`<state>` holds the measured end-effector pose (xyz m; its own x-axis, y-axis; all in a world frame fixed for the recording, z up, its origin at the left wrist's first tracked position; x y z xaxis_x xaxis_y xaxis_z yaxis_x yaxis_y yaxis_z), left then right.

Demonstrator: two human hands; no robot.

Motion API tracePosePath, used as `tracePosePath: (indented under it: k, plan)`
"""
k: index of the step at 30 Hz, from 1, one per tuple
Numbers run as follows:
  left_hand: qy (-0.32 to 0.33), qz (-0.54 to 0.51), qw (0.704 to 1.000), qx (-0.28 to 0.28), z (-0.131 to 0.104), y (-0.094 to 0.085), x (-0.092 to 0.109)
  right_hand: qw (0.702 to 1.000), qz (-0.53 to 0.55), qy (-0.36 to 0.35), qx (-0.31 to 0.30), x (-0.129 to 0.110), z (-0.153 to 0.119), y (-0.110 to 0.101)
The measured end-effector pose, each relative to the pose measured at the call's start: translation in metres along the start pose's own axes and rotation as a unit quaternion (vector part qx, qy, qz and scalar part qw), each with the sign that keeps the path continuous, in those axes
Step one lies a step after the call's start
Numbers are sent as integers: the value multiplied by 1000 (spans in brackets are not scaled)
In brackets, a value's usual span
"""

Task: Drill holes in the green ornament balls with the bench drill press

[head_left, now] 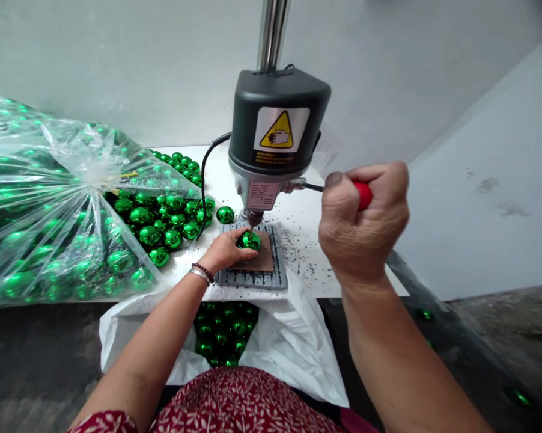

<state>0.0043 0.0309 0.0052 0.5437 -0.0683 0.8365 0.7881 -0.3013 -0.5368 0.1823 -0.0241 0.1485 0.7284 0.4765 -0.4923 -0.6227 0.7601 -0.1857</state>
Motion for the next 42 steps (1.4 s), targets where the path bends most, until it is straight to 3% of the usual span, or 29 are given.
tracePosePath:
  k: [11,27,32,34,37,40,42]
  plan:
    - [18,1,1000,15,0,3,-7,999,-30,-6,27,4,-13,0]
    - [63,19,998,17,0,4,-8,992,-50,-101,58,15,-45,1]
    - [52,0,999,18,1,5,-12,990,-30,-124,53,21,-58,4]
    - [47,-7,999,20,2,5,-12,991,-26,-115,64,19,-51,4]
    - [46,-8,998,31,1,6,-12,993,-28,-91,73,8,-19,4]
    - [46,-29,997,48,-5,6,-9,1000,-6,6,-25,-2,24,10]
    - [54,-49,997,41,-14,2,-8,995,-12,84,-55,-6,44,13]
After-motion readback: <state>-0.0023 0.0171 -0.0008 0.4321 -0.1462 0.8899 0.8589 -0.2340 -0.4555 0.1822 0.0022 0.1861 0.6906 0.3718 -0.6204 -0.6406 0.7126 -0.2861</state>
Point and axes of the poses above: each hand's wrist, its own z-axis towards the middle knuckle, its own y-axis out of the palm, x = y × z, the point moved 2 cm from there along z, towards the middle knuckle
